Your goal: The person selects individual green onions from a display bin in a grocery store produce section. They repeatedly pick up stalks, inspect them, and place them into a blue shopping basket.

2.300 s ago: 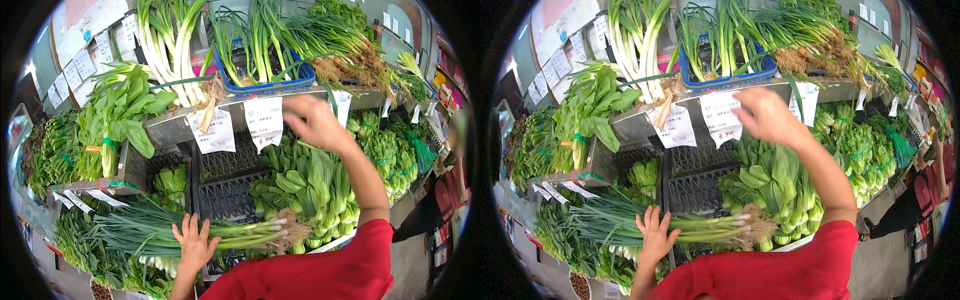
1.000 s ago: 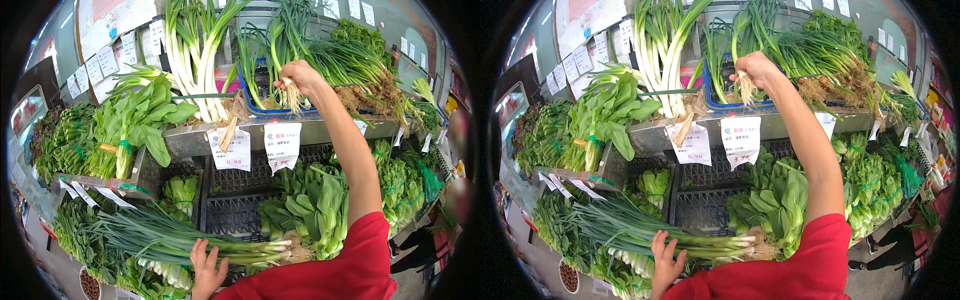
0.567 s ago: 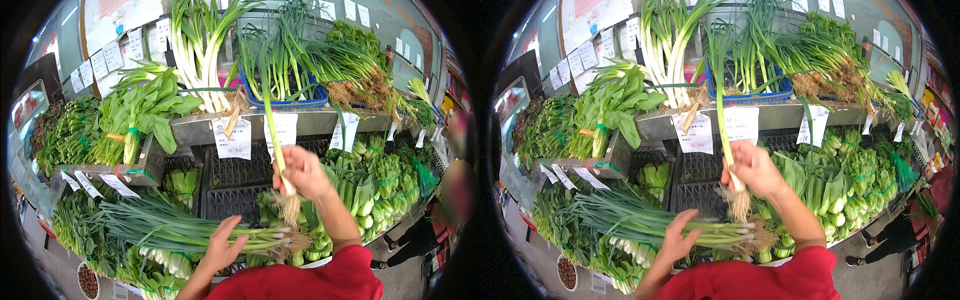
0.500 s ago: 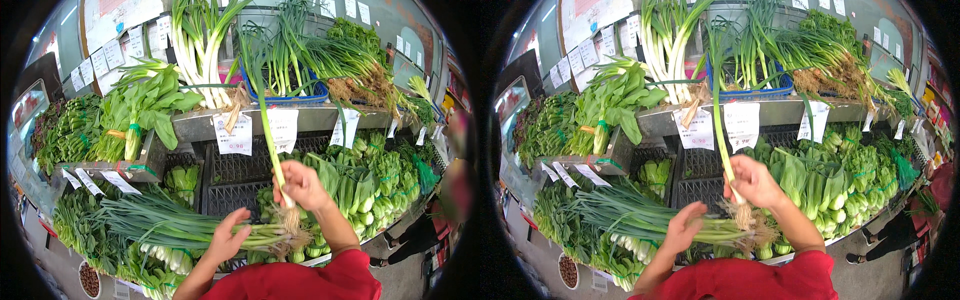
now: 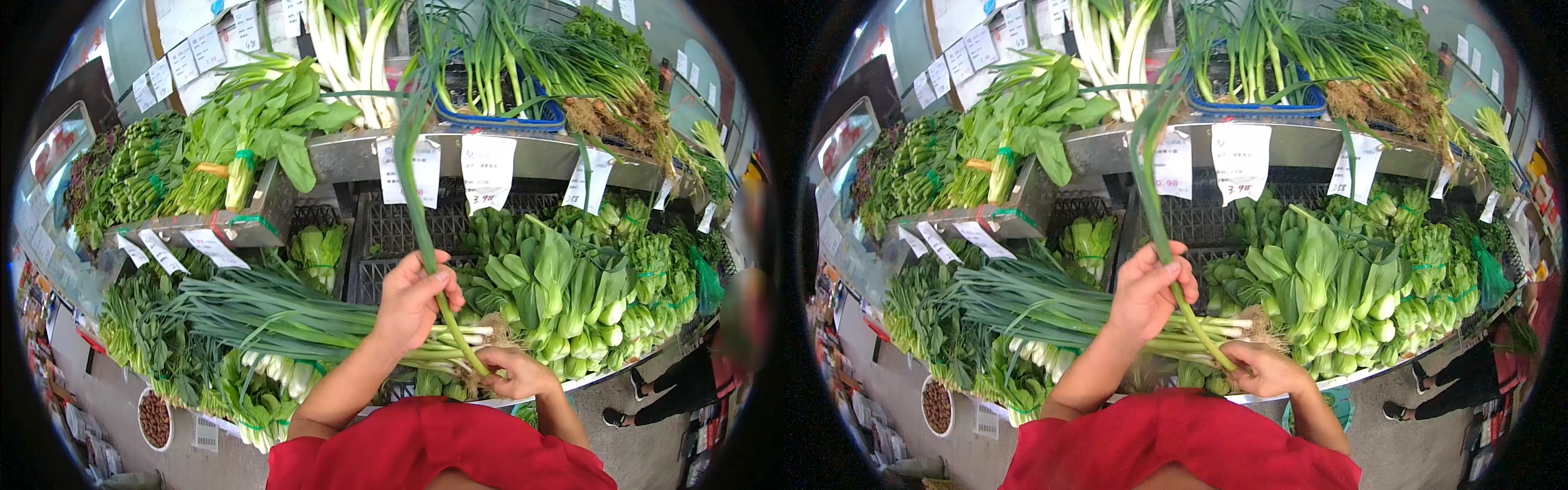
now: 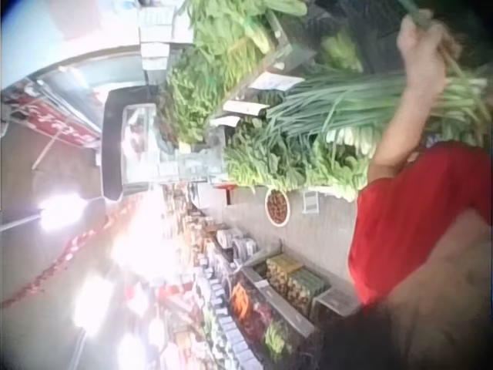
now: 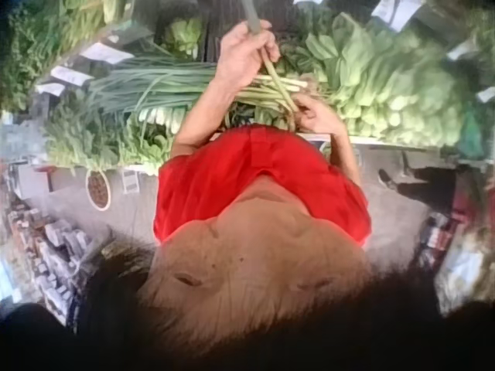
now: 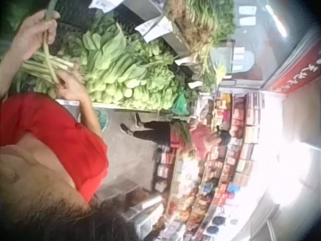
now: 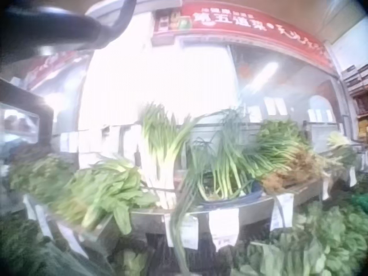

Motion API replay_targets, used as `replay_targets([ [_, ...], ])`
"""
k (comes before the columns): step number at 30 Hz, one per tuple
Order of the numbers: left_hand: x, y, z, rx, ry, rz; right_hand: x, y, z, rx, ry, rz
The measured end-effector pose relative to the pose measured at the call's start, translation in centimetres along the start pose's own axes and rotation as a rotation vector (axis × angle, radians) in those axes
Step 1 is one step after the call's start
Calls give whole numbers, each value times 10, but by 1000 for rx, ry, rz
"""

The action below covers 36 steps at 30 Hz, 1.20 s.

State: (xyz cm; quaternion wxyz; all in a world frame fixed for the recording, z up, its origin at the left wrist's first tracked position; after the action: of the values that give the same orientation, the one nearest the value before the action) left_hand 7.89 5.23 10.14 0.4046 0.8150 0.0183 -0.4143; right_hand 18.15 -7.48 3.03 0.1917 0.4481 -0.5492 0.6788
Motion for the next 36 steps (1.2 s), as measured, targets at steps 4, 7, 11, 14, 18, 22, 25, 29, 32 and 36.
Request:
replay_targets([
  [4,-35,-2,10,35,129,-29,0,-5,9,-56,1,3],
  [7,-55,-2,29,18,218,-57,-15,-6,10,-86,-9,6],
  [11,-86,-10,52,-44,352,-107,-16,-5,7,-75,-58,36],
  [14,-122,-32,80,-178,485,-193,-19,-3,0,-49,-37,119],
  [18,-170,-68,125,-355,659,-248,-27,0,-8,-123,4,285],
  [22,-200,-134,173,-560,643,-252,-26,2,-21,-192,-21,395],
  [25,-197,-179,187,-600,557,-86,-26,3,-25,-176,2,439],
  [29,-191,-236,205,-756,520,-27,-36,8,-28,-225,-21,489],
  [32,-188,-249,193,-737,476,-55,-49,9,-28,-338,8,484],
  [36,-191,-245,170,-697,448,-85,-71,3,-22,-459,34,436],
])
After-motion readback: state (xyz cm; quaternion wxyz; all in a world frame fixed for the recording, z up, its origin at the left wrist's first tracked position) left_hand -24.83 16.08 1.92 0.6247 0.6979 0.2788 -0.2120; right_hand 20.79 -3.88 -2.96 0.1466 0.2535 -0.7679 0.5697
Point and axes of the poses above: each hand's wrist, its own z-axis away from the middle knuckle, its own y-axis out of the palm, x = y × z, the point moved 8 cm from there along -z, towards the middle knuckle, and after that the axes turned 6 degrees about x, right-handed, at the moved point
